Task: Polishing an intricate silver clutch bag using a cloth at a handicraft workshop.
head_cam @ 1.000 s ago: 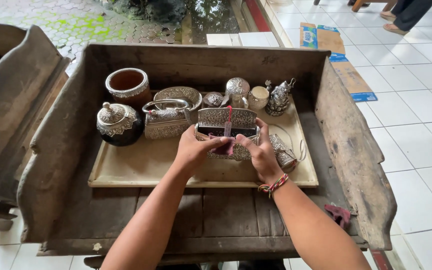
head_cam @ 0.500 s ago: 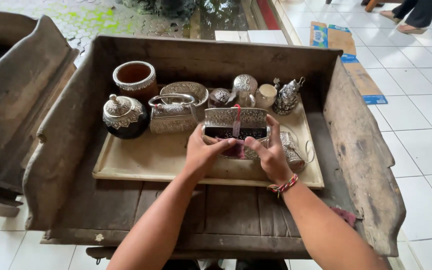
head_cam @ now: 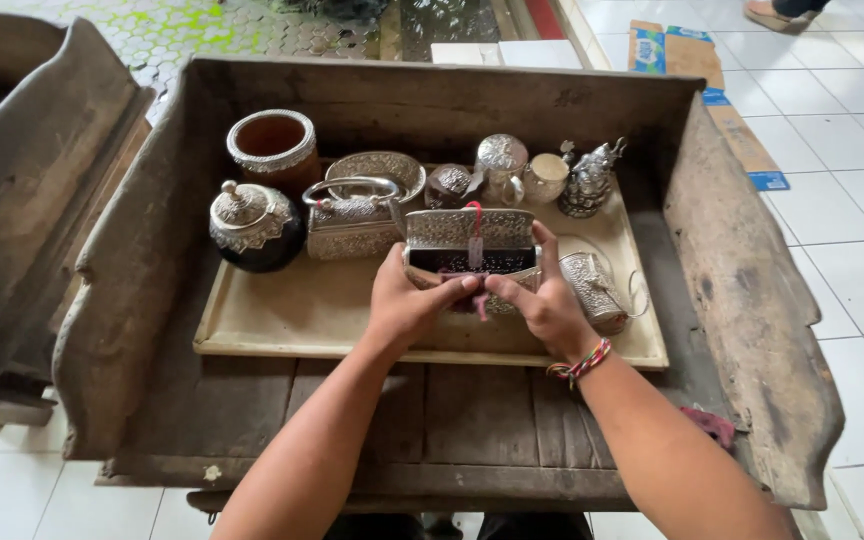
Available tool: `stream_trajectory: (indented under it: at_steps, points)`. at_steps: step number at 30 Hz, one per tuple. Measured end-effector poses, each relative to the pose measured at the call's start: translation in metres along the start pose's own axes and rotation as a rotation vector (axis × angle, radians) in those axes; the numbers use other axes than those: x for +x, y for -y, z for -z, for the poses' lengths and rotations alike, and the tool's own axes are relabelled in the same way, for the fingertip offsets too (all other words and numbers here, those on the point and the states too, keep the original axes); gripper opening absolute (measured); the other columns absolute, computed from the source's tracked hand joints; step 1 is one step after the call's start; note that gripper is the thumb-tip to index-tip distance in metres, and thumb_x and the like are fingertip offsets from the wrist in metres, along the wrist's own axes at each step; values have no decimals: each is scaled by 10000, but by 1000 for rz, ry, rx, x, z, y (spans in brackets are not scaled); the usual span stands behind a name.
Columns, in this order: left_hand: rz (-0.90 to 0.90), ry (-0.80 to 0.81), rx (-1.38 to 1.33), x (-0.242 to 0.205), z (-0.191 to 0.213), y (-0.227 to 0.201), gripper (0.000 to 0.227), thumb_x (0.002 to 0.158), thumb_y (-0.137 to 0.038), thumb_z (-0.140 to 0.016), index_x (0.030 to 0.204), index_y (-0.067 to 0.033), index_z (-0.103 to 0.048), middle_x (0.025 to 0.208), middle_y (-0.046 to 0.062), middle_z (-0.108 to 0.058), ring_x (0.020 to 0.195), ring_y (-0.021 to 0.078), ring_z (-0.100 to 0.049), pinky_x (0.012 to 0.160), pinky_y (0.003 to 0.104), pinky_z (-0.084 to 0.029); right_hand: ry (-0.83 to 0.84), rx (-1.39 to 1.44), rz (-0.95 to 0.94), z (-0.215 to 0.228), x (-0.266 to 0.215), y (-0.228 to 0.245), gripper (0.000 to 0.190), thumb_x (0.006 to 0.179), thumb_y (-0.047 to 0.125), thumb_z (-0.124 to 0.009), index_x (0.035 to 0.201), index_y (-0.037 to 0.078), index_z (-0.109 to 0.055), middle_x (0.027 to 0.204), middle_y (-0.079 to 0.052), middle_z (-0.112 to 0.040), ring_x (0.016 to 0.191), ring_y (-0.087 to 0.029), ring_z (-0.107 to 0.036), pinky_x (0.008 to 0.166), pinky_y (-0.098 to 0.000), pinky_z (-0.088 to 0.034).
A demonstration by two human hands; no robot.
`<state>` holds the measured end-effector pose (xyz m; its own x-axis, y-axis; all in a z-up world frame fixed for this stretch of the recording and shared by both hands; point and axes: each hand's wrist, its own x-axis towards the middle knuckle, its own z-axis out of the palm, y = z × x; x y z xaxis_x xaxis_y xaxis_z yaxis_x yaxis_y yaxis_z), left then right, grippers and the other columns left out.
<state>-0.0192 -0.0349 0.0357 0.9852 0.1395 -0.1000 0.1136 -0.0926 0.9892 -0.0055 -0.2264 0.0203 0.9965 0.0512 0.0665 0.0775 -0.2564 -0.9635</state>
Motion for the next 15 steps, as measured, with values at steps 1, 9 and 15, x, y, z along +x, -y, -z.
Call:
stream_trajectory:
  at_steps: [1, 9, 15]
  points:
    - [7, -8, -1, 0, 1, 4, 676, 554, -347, -1001, 990, -22, -599, 801, 159, -708, 768, 245, -704, 743, 376, -570, 10, 0, -4, -4, 0, -4, 981, 792, 346, -866, 1575, 239, -285, 1504, -346, -415, 1450, -458, -381, 1211, -567, -219]
    - [28, 220, -422, 17, 9, 23, 372, 645, -24, -914, 947, 35, -704, 807, 148, -729, 722, 198, -696, 656, 355, -609, 10, 245, 71, -2, -4, -11, 862, 879, 229, -787, 1549, 123, -254, 1615, -300, -133, 1544, -412, -51, 1233, -553, -50]
    - [30, 121, -175, -17, -3, -20, 605, 594, -234, -983, 1048, -14, -649, 868, 188, -736, 811, 269, -751, 688, 452, -626, -6, 261, 113, -4, -1, -16, 908, 828, 200, -836, 1547, 108, -290, 1601, -285, -191, 1531, -393, -100, 1236, -531, -59]
